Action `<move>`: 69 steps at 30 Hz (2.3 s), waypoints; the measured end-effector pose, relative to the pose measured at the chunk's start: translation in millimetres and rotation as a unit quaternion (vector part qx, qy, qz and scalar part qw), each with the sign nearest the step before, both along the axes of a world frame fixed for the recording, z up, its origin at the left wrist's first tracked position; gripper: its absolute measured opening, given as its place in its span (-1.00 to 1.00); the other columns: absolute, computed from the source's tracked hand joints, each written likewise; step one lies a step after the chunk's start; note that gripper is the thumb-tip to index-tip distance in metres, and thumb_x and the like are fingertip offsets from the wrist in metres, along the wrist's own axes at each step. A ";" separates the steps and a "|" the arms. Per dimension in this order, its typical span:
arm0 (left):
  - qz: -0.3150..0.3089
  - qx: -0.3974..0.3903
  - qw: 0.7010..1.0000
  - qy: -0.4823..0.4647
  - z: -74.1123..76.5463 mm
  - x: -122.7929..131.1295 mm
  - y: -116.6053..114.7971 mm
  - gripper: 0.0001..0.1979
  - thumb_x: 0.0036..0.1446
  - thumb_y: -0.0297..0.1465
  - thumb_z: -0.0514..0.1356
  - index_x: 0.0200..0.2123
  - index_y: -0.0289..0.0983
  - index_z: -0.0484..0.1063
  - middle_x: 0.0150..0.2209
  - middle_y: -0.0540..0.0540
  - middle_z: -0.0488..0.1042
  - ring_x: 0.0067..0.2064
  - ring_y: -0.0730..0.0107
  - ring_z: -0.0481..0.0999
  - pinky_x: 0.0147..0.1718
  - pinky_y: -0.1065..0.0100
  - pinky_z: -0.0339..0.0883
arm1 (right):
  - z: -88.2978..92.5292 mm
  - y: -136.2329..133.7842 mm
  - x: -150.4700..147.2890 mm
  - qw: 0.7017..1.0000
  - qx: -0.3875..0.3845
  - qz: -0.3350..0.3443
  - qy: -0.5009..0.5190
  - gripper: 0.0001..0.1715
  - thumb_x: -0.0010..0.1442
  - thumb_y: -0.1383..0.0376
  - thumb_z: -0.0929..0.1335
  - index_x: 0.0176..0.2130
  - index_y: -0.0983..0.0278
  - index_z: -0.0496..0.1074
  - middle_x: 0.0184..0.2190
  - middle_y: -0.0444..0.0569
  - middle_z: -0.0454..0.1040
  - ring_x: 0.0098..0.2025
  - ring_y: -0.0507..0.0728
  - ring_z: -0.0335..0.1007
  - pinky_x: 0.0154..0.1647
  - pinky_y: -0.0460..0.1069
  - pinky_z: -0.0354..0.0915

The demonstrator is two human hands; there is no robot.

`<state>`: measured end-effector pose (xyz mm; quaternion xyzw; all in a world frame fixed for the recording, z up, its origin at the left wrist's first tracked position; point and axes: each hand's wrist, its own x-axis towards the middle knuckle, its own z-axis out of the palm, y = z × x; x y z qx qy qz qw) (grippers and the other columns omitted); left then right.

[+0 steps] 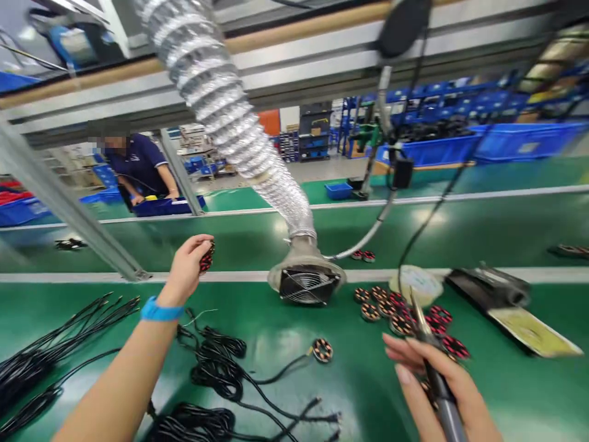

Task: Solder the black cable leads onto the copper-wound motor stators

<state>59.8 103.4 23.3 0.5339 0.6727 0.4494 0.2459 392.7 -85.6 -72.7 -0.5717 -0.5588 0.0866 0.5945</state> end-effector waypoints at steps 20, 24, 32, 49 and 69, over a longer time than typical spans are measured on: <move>-0.497 -0.004 0.823 0.274 -55.9 235.8 -106.3 -0.64 0.27 -0.31 0.02 0.08 -0.34 0.28 0.06 -0.22 0.30 0.00 0.33 0.41 0.06 0.35 0.27 | 25.1 2.4 26.8 0.982 0.109 -0.085 0.129 -0.68 0.18 0.31 0.33 -0.04 0.26 0.31 -0.26 -0.01 0.53 -0.24 0.14 0.52 -0.11 0.12 0.40; -0.469 -0.030 0.853 0.227 -25.8 131.7 -79.6 -0.67 0.18 -0.30 0.06 -0.04 -0.32 0.39 -0.12 -0.14 0.46 -0.12 0.31 0.44 -0.03 0.27 0.31 | 30.1 -5.1 11.8 0.986 0.095 -0.049 0.130 -0.68 0.17 0.29 0.36 -0.05 0.23 0.36 -0.30 -0.08 0.52 -0.27 0.11 0.52 -0.14 0.11 0.42; -0.276 -0.176 0.898 0.295 -32.2 -34.6 -96.1 -0.59 0.08 -0.12 0.07 -0.13 -0.27 0.43 -0.14 -0.13 0.51 -0.15 0.22 0.46 -0.13 0.22 0.34 | 20.0 -22.7 -20.1 0.995 -0.001 0.080 0.055 -0.67 0.25 0.20 0.35 0.02 0.15 0.39 -0.31 -0.10 0.57 -0.35 0.12 0.53 -0.21 0.10 0.42; -0.380 -0.183 0.818 0.391 -64.9 -51.9 -55.7 -0.72 0.05 -0.23 0.07 -0.23 -0.24 0.43 -0.22 -0.09 0.48 -0.21 0.25 0.44 -0.21 0.30 0.32 | -37.3 8.5 -47.1 0.966 -0.233 0.115 -0.011 -0.58 0.16 0.17 0.27 -0.01 0.21 0.12 -0.28 0.03 0.51 -0.31 0.18 0.53 -0.25 0.12 0.45; -0.128 -0.109 0.912 0.375 -105.7 -119.7 -31.6 -0.83 0.05 -0.39 0.15 -0.28 -0.31 0.45 -0.28 -0.15 0.47 -0.15 0.19 0.43 -0.08 0.17 0.31 | -40.9 14.3 -28.3 0.983 -0.139 0.113 -0.033 -0.49 0.15 0.00 0.31 0.01 0.16 0.17 -0.03 0.16 0.47 -0.04 0.28 0.48 -0.02 0.29 0.40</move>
